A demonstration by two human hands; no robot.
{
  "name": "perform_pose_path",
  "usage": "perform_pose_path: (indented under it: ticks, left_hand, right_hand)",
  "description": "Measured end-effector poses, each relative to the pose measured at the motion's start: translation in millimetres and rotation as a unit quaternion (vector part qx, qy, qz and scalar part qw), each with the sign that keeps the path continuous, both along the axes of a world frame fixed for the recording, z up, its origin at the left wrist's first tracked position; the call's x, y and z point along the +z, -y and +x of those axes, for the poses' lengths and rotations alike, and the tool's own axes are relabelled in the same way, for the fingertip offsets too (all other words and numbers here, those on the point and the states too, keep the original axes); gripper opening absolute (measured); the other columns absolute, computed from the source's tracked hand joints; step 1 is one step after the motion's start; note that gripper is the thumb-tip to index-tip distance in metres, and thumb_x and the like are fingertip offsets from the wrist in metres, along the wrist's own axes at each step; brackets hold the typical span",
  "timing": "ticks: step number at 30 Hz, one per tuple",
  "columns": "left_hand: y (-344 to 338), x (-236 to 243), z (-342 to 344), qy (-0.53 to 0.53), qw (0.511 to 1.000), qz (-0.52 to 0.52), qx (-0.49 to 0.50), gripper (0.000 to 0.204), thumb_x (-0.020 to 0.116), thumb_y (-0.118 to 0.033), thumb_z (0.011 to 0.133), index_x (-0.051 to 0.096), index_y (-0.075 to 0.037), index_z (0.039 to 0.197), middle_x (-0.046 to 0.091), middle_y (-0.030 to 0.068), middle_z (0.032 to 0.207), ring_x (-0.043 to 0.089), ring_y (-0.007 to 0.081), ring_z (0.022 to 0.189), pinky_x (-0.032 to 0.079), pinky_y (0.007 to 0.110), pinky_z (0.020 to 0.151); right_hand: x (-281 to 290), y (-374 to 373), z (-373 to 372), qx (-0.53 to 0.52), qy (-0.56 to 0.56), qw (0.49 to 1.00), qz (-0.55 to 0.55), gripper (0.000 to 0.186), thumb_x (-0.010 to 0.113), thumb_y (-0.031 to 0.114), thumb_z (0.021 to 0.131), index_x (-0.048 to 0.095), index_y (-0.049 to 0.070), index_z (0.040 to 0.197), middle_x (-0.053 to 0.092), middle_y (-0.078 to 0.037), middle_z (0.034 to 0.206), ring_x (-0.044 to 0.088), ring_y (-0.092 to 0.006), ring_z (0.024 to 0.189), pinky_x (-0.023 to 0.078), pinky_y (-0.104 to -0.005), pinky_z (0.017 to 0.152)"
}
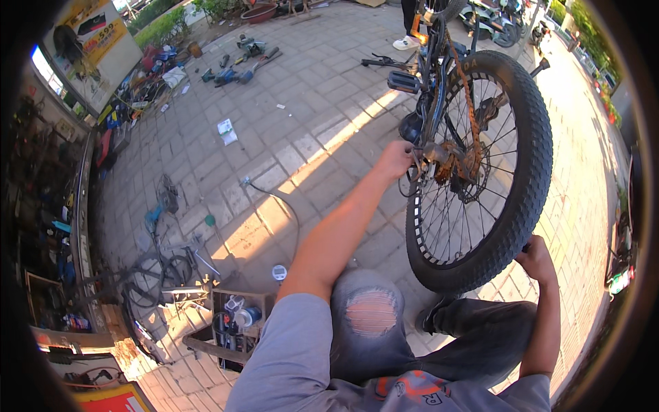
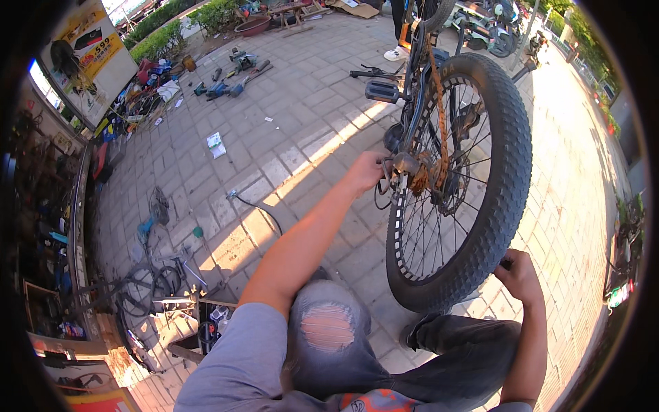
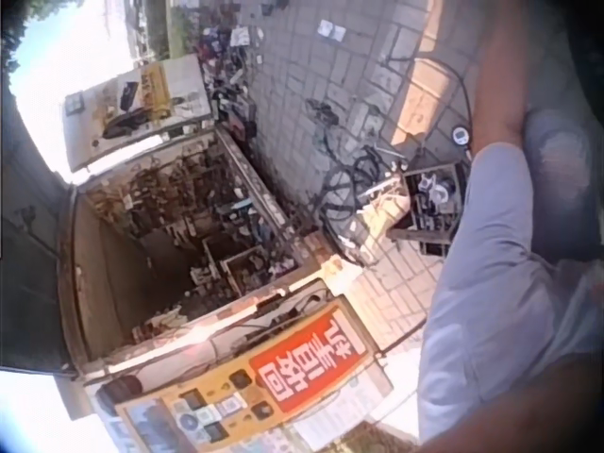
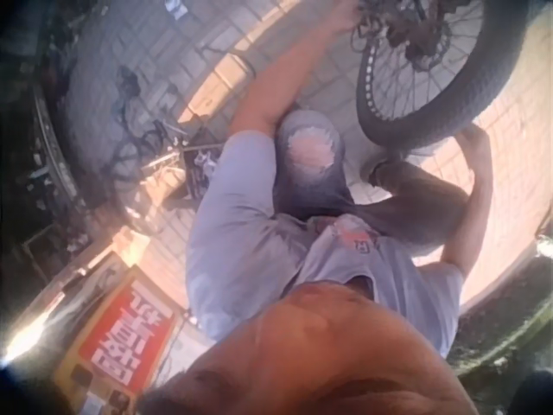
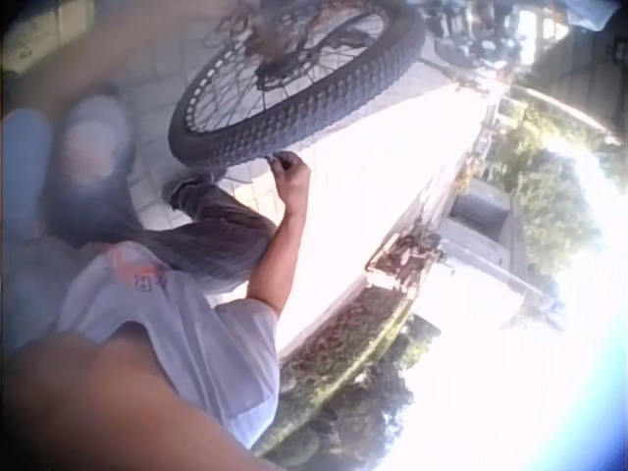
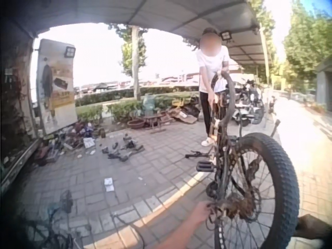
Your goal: The person works on the rear wheel of a bicycle, using a wrench to tighten bolts on the derailleur and adjusting the chain. They rotate the wheel to check alignment and continue tightening components.
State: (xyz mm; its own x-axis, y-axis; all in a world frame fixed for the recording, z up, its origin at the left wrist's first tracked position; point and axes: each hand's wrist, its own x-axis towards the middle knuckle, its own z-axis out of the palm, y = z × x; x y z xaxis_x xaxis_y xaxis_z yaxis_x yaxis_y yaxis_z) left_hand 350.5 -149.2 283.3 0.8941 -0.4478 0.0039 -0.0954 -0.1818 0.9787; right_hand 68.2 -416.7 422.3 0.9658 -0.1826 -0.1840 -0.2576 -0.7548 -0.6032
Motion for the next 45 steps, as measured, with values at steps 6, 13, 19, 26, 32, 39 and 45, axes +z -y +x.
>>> perform_pose_path:
  ticks: [6, 13, 19, 26, 32, 39, 45]
  left_hand:
    - [-17.0, 3.2, 0.2, 0.188, 0.981, -0.002, -0.038, 0.030, 0.064, -0.014, 0.086, 0.065, 0.000, 0.112, 0.069, 0.0133, 0.095, 0.062, 0.0185, 0.082, 0.050, 0.034, 0.075]
    - [-106.8, 79.5, -38.4, 0.177, 0.972, 0.132, 0.081, 0.042, 0.062, -0.020, 0.089, 0.058, 0.001, 0.125, 0.064, 0.0166, 0.118, 0.060, 0.0231, 0.108, 0.046, 0.034, 0.091]
    - [-117.1, 238.3, -178.6, 0.213, 0.975, -0.043, 0.037, 0.047, 0.064, -0.028, 0.092, 0.057, 0.005, 0.124, 0.065, 0.0142, 0.112, 0.059, 0.0184, 0.102, 0.046, 0.030, 0.090]
    - [-97.7, 204.1, -263.9, 0.168, 0.985, 0.033, 0.033, 0.040, 0.065, -0.024, 0.089, 0.059, 0.007, 0.114, 0.064, 0.0140, 0.109, 0.058, 0.0179, 0.099, 0.044, 0.031, 0.090]
    - [-62.5, 145.0, -223.2, 0.015, 0.995, 0.017, 0.093, 0.031, 0.063, -0.018, 0.091, 0.060, 0.004, 0.112, 0.063, 0.0103, 0.104, 0.055, 0.0158, 0.094, 0.043, 0.030, 0.087]
    - [-46.0, 112.0, -163.1, -0.078, 0.974, 0.075, 0.201, 0.032, 0.063, -0.024, 0.091, 0.060, 0.001, 0.111, 0.061, 0.0111, 0.100, 0.055, 0.0201, 0.091, 0.043, 0.032, 0.086]
    - [-93.6, 44.3, -185.9, -0.090, 0.948, 0.211, 0.222, 0.033, 0.058, -0.026, 0.092, 0.059, 0.002, 0.110, 0.063, 0.0178, 0.103, 0.057, 0.0339, 0.097, 0.045, 0.040, 0.087]
  right_hand:
    - [-3.4, 3.2, -1.6, -0.001, 0.020, 0.999, -0.030, 0.013, 0.067, 0.003, 0.075, 0.068, -0.006, 0.084, 0.067, -0.013, 0.072, 0.062, -0.0180, 0.066, 0.049, -0.0321, 0.063]
    - [5.0, -33.3, -11.9, 0.184, 0.029, 0.959, -0.215, 0.011, 0.067, 0.008, 0.074, 0.066, -0.002, 0.078, 0.064, -0.021, 0.081, 0.062, -0.0388, 0.081, 0.050, -0.0436, 0.070]
    - [-37.4, -89.6, -27.8, 0.352, -0.084, 0.892, -0.271, 0.011, 0.060, 0.008, 0.077, 0.067, 0.001, 0.082, 0.066, -0.017, 0.086, 0.066, -0.0364, 0.083, 0.054, -0.0432, 0.070]
    - [-82.9, -141.2, -54.2, 0.511, -0.115, 0.840, -0.141, 0.012, 0.060, 0.011, 0.078, 0.065, 0.001, 0.082, 0.065, -0.017, 0.084, 0.068, -0.0348, 0.078, 0.056, -0.0431, 0.065]
    - [-106.7, -137.1, -53.2, 0.567, -0.133, 0.813, 0.010, 0.013, 0.062, 0.012, 0.074, 0.064, 0.000, 0.078, 0.065, -0.019, 0.085, 0.068, -0.0343, 0.077, 0.055, -0.0440, 0.065]
    - [-137.9, -152.3, -89.1, 0.528, -0.249, 0.812, -0.022, 0.015, 0.063, 0.014, 0.074, 0.064, 0.000, 0.081, 0.065, -0.020, 0.087, 0.068, -0.0344, 0.077, 0.055, -0.0446, 0.066]
    - [-92.8, -187.3, -84.6, 0.380, -0.343, 0.859, -0.002, 0.020, 0.060, 0.014, 0.076, 0.067, 0.001, 0.089, 0.065, -0.020, 0.086, 0.067, -0.0375, 0.082, 0.054, -0.0477, 0.071]
